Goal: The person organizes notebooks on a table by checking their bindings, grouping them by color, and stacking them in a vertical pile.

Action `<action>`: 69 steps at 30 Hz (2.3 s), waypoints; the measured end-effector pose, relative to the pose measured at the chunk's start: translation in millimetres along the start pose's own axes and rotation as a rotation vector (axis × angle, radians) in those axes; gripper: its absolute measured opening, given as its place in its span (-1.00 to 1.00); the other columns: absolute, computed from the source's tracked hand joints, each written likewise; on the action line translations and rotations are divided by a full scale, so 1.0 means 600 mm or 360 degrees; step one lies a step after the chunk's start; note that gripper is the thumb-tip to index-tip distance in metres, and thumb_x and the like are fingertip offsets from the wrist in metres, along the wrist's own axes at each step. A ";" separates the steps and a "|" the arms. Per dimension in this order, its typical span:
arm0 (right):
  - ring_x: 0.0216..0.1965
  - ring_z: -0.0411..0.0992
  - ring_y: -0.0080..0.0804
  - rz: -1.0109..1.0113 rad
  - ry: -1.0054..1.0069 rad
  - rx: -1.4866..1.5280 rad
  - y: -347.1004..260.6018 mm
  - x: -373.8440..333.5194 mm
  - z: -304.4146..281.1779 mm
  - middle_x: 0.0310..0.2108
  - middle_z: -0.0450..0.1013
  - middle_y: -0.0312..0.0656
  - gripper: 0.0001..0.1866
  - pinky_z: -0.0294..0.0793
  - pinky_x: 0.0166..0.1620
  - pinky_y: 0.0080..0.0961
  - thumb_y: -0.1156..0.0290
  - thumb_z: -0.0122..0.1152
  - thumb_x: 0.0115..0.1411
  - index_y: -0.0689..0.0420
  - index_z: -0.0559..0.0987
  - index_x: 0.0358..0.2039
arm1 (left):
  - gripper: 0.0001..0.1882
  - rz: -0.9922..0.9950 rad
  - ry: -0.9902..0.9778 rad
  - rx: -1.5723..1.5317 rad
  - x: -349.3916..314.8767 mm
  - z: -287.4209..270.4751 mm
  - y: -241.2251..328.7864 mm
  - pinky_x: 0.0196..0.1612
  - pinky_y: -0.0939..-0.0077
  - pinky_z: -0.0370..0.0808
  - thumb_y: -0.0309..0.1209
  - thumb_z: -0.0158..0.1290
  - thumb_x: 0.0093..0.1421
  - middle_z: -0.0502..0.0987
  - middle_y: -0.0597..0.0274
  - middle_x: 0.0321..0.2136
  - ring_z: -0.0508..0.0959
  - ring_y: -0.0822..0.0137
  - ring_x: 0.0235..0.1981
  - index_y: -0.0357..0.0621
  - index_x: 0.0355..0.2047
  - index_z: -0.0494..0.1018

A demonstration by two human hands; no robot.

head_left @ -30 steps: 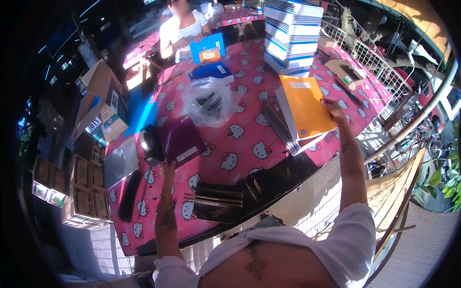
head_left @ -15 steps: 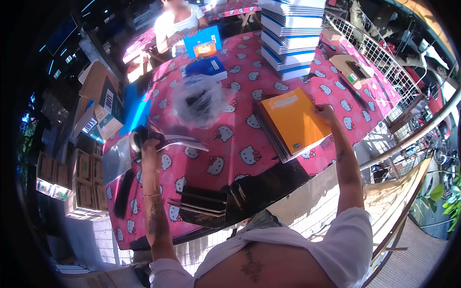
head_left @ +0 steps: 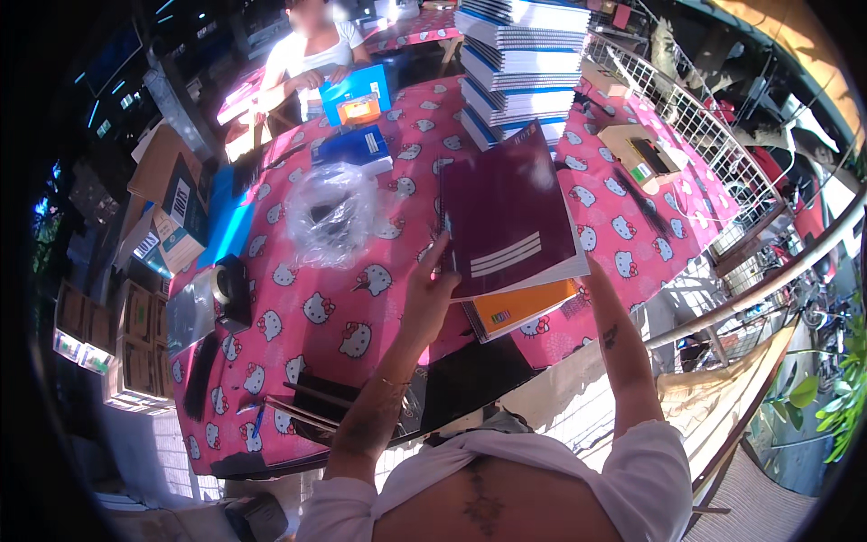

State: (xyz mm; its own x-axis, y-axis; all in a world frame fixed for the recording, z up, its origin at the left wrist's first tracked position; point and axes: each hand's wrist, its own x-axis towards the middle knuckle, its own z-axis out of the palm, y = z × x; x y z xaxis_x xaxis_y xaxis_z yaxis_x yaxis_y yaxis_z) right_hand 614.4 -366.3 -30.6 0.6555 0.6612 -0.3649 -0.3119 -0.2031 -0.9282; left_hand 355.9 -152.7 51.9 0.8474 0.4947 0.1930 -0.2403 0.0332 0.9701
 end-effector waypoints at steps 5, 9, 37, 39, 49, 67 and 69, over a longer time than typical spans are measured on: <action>0.19 0.28 -0.26 0.0020 -0.0285 0.0502 0.000 -0.036 -0.029 0.22 0.26 -0.04 -0.28 0.28 0.22 -0.40 -0.01 -0.04 0.36 0.15 0.08 0.36 | -0.42 -0.0052 -0.0073 0.1571 -0.060 0.099 -0.091 -0.25 0.26 0.54 -0.32 0.09 0.10 0.48 -0.07 -0.25 0.57 0.08 -0.37 -0.23 0.15 0.37; 0.28 0.18 -0.20 -0.0087 -0.0064 -0.0335 0.004 -0.027 -0.033 0.31 0.14 -0.01 -0.22 0.22 0.26 -0.35 0.04 0.03 0.34 0.14 -0.03 0.39 | -0.48 -0.0135 -0.0036 0.1558 -0.061 0.125 -0.075 -0.34 0.17 0.54 -0.21 0.06 0.17 0.51 0.00 -0.34 0.59 0.01 -0.39 -0.21 0.09 0.42; 0.16 0.34 -0.06 -0.0440 -0.0414 -0.2118 -0.145 0.168 0.067 0.08 0.43 -0.06 -0.35 0.27 0.18 -0.09 -0.20 0.04 0.20 0.02 0.49 0.11 | -0.58 -0.0456 -0.0573 0.0900 -0.108 0.214 -0.145 -0.25 0.33 0.48 -0.14 -0.01 0.33 0.53 -0.06 -0.48 0.57 0.12 -0.43 -0.21 0.02 0.44; 0.09 0.40 -0.08 -0.0555 -0.0354 -0.2044 -0.142 0.165 0.072 0.00 0.48 -0.07 -0.39 0.32 0.13 -0.14 -0.19 0.04 0.20 0.02 0.54 0.05 | -0.57 -0.0365 -0.0472 0.0892 -0.112 0.206 -0.162 -0.31 0.32 0.43 -0.15 -0.07 0.37 0.50 -0.10 -0.53 0.57 0.19 -0.47 -0.24 0.04 0.42; 0.27 0.20 -0.12 -0.0174 0.0047 -0.0301 -0.022 0.045 -0.055 0.28 0.20 -0.02 -0.14 0.20 0.24 -0.22 -0.20 0.08 0.21 -0.05 0.07 0.39 | -0.40 -0.0299 0.0224 -0.0480 -0.032 0.051 -0.087 0.20 0.26 0.31 0.00 -0.26 0.42 0.54 -0.05 -0.09 0.50 0.21 0.04 -0.36 0.08 0.36; 0.02 0.42 -0.33 0.0475 -0.0832 -0.0396 -0.032 0.109 -0.162 0.06 0.37 -0.15 -0.14 0.48 0.03 -0.37 0.47 0.32 0.04 0.10 0.13 0.33 | -0.14 -0.0666 0.0519 -0.0266 -0.125 0.233 -0.236 0.33 0.18 0.14 -0.24 0.17 0.16 0.07 -0.12 0.29 0.16 0.08 0.31 -0.07 0.36 -0.05; 0.04 0.41 -0.31 0.0533 -0.0983 -0.0414 -0.031 0.130 -0.148 0.08 0.36 -0.14 -0.12 0.48 0.04 -0.35 0.47 0.34 0.02 0.09 0.13 0.34 | -0.16 -0.0477 0.0628 0.0364 -0.170 0.152 -0.179 0.34 0.12 0.12 -0.20 0.16 0.18 -0.02 -0.15 0.32 0.10 0.01 0.34 -0.07 0.35 -0.02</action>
State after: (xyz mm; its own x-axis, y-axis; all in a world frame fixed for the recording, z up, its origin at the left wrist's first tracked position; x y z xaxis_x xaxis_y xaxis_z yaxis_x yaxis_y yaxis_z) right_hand 732.4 -375.3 -48.3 0.0249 0.8036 -0.5947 -0.2042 -0.5783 -0.7899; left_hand 338.7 -285.9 -58.7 0.6102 0.7825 -0.1239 0.1309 0.0547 0.9899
